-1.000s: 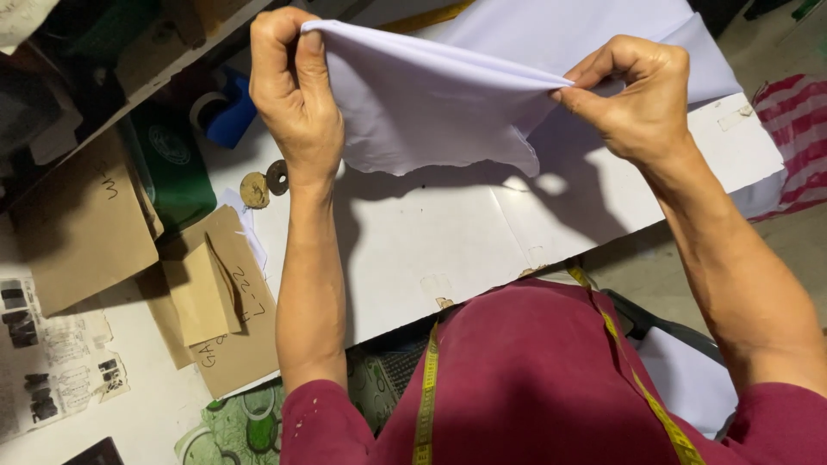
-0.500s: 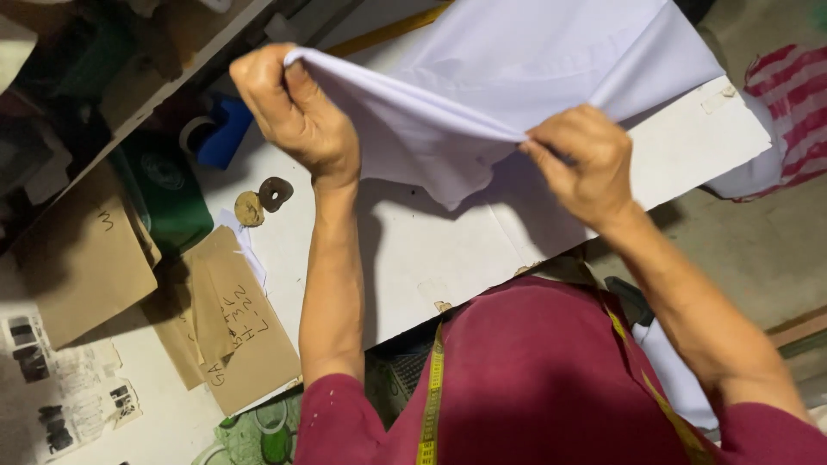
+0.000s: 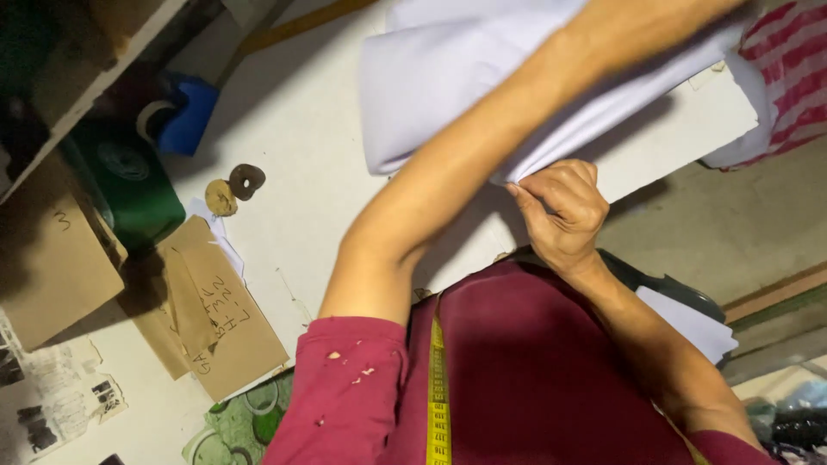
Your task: Smoothing, folding, and aligning a large piece of white fabric on a work table before placing a cardboard pattern on it.
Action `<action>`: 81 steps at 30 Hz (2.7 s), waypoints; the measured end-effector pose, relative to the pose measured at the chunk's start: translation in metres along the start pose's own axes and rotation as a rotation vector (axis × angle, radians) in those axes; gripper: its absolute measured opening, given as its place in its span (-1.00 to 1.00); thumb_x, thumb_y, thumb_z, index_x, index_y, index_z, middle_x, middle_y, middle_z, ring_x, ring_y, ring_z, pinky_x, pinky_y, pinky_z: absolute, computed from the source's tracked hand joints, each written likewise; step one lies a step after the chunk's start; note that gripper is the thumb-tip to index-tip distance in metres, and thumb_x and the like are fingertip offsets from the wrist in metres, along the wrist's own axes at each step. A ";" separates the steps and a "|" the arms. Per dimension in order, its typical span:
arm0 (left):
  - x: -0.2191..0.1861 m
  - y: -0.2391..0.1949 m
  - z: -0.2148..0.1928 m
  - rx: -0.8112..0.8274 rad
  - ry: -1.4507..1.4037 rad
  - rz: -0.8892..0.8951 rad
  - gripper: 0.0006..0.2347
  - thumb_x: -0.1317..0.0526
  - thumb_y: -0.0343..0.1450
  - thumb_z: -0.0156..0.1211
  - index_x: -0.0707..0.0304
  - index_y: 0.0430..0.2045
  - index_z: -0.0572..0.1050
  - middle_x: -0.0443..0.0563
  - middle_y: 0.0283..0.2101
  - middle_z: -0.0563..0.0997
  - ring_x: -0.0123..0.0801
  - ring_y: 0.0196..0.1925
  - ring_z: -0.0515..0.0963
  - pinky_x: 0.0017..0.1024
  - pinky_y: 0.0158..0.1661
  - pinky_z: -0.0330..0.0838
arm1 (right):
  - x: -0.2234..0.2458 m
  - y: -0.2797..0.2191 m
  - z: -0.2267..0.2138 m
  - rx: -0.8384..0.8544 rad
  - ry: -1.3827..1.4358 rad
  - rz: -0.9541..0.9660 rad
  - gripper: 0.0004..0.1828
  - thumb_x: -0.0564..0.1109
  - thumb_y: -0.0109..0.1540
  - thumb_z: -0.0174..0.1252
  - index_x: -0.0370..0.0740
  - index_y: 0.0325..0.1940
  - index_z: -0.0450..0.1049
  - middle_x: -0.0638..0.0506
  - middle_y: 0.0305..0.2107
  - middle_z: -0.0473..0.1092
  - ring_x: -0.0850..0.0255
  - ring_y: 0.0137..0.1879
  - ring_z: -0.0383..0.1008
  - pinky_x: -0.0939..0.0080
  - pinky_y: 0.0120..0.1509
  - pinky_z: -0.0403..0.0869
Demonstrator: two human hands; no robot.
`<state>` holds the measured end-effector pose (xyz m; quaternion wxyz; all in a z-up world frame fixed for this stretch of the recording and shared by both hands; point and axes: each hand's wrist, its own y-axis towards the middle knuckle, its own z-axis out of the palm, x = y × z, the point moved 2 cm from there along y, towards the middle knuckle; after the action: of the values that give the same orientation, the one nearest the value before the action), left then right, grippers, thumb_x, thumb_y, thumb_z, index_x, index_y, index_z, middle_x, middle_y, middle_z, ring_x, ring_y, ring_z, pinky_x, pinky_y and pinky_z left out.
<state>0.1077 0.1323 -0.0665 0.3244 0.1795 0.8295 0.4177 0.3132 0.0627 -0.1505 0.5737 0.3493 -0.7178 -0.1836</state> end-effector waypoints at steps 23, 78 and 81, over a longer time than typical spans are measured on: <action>-0.050 -0.125 0.025 0.277 0.006 -0.205 -0.79 0.12 0.54 0.16 0.11 0.01 0.55 -0.13 -0.11 0.70 -0.32 -0.03 0.65 -0.34 0.01 0.36 | -0.025 0.012 -0.016 0.156 0.067 0.218 -0.95 -0.37 0.36 0.30 -0.43 -0.19 0.57 -0.19 -0.35 0.45 -0.19 -0.17 0.49 -0.03 0.02 0.39; -0.114 -0.007 -0.098 0.085 0.374 0.000 -0.84 0.52 0.47 -0.01 0.47 -0.41 0.56 0.17 -0.39 0.65 -0.11 -0.36 0.60 -0.16 -0.10 0.35 | -0.065 0.089 -0.118 0.210 -0.199 -0.593 -0.90 -0.39 0.35 0.13 -0.51 -0.06 0.46 -0.19 -0.50 0.45 0.01 -0.42 0.42 -0.09 -0.12 0.46; -0.122 -0.001 -0.102 0.067 0.431 -0.007 -0.85 0.52 0.51 0.01 0.45 -0.40 0.54 0.15 -0.38 0.64 -0.16 -0.37 0.57 -0.18 -0.11 0.35 | -0.060 0.094 -0.120 0.220 -0.194 -0.582 -0.73 -0.28 0.43 0.14 -0.56 0.14 0.39 -0.16 -0.48 0.41 0.05 -0.44 0.37 -0.09 -0.13 0.46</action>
<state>0.1256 0.0039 0.0249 0.1349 0.0940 0.8938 0.4173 0.4059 0.1862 -0.0967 0.3849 0.5808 -0.6545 -0.2936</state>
